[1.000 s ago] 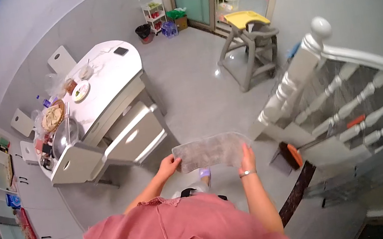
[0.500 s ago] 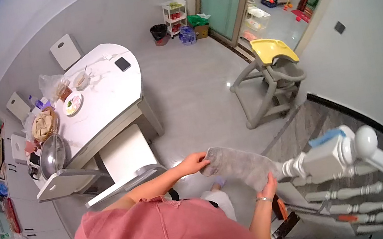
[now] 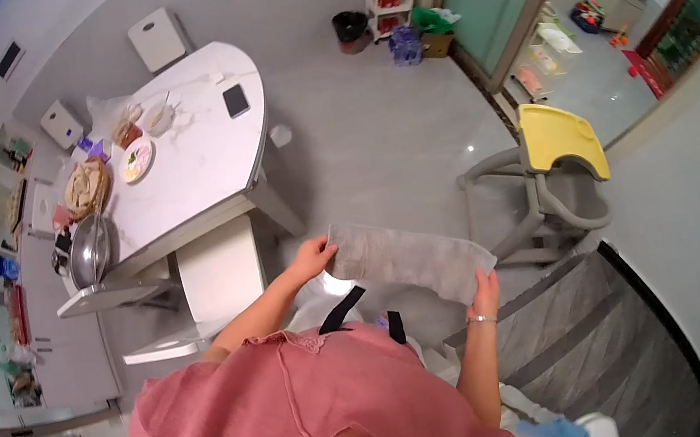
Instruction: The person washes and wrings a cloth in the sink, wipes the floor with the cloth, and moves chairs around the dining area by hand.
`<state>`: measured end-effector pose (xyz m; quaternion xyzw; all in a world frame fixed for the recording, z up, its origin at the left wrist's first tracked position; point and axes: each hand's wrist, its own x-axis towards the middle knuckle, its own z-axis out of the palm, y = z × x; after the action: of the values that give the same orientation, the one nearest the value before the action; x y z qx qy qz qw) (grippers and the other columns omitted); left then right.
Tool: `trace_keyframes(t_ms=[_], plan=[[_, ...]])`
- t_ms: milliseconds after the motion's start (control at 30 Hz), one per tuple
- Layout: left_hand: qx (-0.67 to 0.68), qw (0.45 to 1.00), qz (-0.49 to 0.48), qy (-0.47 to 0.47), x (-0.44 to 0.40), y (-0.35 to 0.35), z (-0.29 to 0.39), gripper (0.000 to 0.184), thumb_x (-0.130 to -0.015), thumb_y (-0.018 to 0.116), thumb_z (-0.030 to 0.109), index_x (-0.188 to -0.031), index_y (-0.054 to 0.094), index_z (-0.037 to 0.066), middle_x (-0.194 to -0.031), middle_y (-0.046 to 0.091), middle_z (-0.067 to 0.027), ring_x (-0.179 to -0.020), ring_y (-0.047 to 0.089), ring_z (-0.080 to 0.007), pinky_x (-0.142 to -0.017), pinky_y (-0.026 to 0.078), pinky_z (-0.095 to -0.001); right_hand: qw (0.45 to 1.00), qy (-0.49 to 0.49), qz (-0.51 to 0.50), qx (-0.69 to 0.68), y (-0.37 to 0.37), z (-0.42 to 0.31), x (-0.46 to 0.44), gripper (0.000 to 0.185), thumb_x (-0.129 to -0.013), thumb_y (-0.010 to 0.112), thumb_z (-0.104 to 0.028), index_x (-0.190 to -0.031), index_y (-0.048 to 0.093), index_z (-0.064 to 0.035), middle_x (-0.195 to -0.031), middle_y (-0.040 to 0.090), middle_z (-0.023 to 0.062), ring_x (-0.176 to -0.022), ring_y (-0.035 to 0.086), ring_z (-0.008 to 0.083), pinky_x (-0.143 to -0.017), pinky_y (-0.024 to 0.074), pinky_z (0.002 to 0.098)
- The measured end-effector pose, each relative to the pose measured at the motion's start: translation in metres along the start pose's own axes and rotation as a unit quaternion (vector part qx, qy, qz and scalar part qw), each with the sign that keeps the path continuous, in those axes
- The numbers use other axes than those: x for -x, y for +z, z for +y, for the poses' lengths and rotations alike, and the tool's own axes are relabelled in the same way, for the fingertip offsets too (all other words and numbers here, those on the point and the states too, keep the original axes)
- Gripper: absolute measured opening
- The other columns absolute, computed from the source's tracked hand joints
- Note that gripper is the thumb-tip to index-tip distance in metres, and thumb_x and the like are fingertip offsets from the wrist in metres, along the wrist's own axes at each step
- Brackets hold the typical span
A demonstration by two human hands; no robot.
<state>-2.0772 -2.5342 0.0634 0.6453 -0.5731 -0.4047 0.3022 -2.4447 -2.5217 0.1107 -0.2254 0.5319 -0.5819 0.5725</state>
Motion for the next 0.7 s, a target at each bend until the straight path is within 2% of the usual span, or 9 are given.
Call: trace_keyframes(t_ms=[100, 233, 300, 500, 600, 633, 667, 700], plan=[[0.017, 0.999, 0.03, -0.037, -0.017, -0.003, 0.017, 0.027, -0.083, 0.056, 0.023, -0.099, 0.059, 0.002, -0.079, 0.063, -0.0141, -0.069, 0.059, -0.0228, -0.065, 0.046, -0.035, 0.998, 0.033, -0.009, 0.045, 0.023, -0.016, -0.042, 0.032, -0.085, 0.051, -0.011, -0.115, 0.048, -0.0005, -0.108, 0.056, 0.0085, -0.097, 0.054, 0.0196, -0.084, 0.0437, 0.0316], [0.05, 0.995, 0.052, -0.071, -0.052, -0.001, 0.005, 0.028, -0.083, 0.056, 0.024, -0.1, 0.059, 0.002, -0.079, 0.063, -0.0137, -0.07, 0.059, -0.0229, -0.065, 0.046, -0.0352, 0.997, 0.038, -0.031, 0.055, 0.036, -0.01, -0.1, 0.028, -0.085, 0.051, -0.011, -0.112, 0.05, -0.0006, -0.105, 0.058, 0.0076, -0.093, 0.054, 0.018, -0.081, 0.0447, 0.0317], [0.006, 0.994, 0.044, -0.098, -0.078, -0.006, 0.009, 0.03, -0.082, 0.057, 0.026, -0.1, 0.059, 0.002, -0.078, 0.062, -0.0126, -0.069, 0.059, -0.0229, -0.065, 0.046, -0.0348, 0.995, 0.049, -0.031, 0.077, 0.043, -0.01, -0.122, 0.026, -0.085, 0.052, -0.01, -0.109, 0.051, -0.0008, -0.104, 0.058, 0.0078, -0.092, 0.054, 0.018, -0.08, 0.0448, 0.0316], [0.022, 0.993, 0.016, -0.117, -0.181, -0.016, 0.018, 0.041, -0.076, 0.063, 0.029, -0.109, 0.056, 0.005, -0.077, 0.06, -0.0109, -0.072, 0.058, -0.0241, -0.067, 0.046, -0.0342, 0.993, 0.049, -0.011, 0.103, 0.086, -0.027, -0.181, 0.028, -0.086, 0.052, -0.012, -0.112, 0.051, -0.0008, -0.106, 0.058, 0.0087, -0.095, 0.055, 0.0201, -0.083, 0.0442, 0.0328], [0.052, 0.995, 0.009, -0.089, -0.232, -0.013, 0.008, 0.045, -0.074, 0.065, 0.028, -0.112, 0.054, 0.006, -0.081, 0.06, -0.0107, -0.076, 0.058, -0.0243, -0.07, 0.046, -0.0346, 0.989, 0.023, -0.027, 0.141, 0.116, -0.039, -0.217, 0.028, -0.085, 0.052, -0.011, -0.111, 0.051, -0.0015, -0.107, 0.058, 0.0085, -0.095, 0.055, 0.02, -0.085, 0.043, 0.0323], [0.029, 0.997, 0.008, -0.065, -0.246, -0.014, 0.007, 0.047, -0.074, 0.067, 0.02, -0.115, 0.051, 0.004, -0.077, 0.06, -0.0096, -0.071, 0.058, -0.0197, -0.065, 0.047, -0.0322, 0.988, 0.026, -0.035, 0.15, 0.127, -0.043, -0.228, 0.028, -0.085, 0.052, -0.011, -0.111, 0.051, -0.0015, -0.107, 0.058, 0.0085, -0.095, 0.055, 0.02, -0.085, 0.043, 0.0323], [0.037, 0.996, 0.019, -0.073, -0.258, -0.014, 0.004, 0.047, -0.074, 0.067, 0.02, -0.115, 0.051, 0.004, -0.077, 0.06, -0.0096, -0.071, 0.058, -0.0197, -0.065, 0.047, -0.0322, 0.988, 0.016, -0.043, 0.15, 0.139, -0.047, -0.238, 0.03, -0.085, 0.052, -0.01, -0.113, 0.051, -0.0014, -0.108, 0.057, 0.0089, -0.096, 0.055, 0.0202, -0.085, 0.0425, 0.032], [0.016, 0.998, 0.028, -0.049, -0.268, -0.013, -0.001, 0.05, -0.073, 0.065, 0.018, -0.118, 0.048, 0.005, -0.079, 0.06, -0.0113, -0.073, 0.058, -0.0233, -0.066, 0.047, -0.0342, 0.987, 0.01, -0.055, 0.151, 0.152, -0.052, -0.247, 0.031, -0.085, 0.053, -0.01, -0.115, 0.05, -0.0013, -0.11, 0.057, 0.0094, -0.097, 0.054, 0.0205, -0.086, 0.042, 0.0317]])
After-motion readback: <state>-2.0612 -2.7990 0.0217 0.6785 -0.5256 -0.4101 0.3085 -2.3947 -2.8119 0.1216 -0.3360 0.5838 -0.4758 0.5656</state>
